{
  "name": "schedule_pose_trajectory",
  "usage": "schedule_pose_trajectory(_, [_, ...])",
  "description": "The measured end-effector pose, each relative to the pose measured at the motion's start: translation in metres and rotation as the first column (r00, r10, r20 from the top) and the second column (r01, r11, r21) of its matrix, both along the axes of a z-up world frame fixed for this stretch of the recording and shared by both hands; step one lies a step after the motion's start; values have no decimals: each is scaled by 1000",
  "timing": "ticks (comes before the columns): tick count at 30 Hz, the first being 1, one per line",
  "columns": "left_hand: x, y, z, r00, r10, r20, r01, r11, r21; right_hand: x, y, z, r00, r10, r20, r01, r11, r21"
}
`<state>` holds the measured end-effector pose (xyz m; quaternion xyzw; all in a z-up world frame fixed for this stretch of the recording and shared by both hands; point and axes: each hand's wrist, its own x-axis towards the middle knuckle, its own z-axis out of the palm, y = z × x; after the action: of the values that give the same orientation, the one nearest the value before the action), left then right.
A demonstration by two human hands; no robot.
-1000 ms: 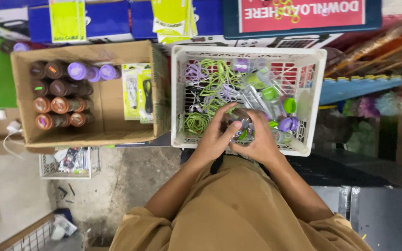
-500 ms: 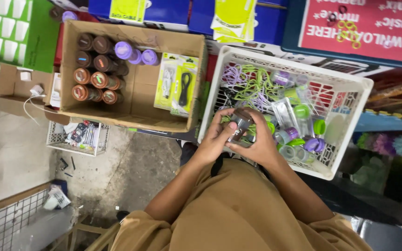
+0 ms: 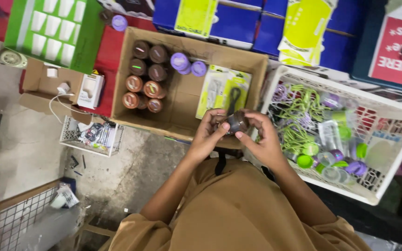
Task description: The person organizes small electronic accessories in a store setting. They handle a black cable, a small black device, and several small brown jars, placing them into a cardboard box. The person also picks up and coils a purple cable before placing it into a white plastic basket.
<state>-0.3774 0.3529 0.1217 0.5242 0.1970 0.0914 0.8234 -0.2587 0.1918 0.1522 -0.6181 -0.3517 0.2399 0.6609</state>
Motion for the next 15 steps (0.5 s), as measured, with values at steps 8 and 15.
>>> schedule_pose_trajectory(8, [-38,136,19,973,223,-57,-123,713,690,-19,108,-3,999,-39,16,42,976,-216])
schedule_pose_trajectory(15, [-55,208,8,908,381,-172,91,222,971,-29,156,-41,991,21,-133,-57,960,-274])
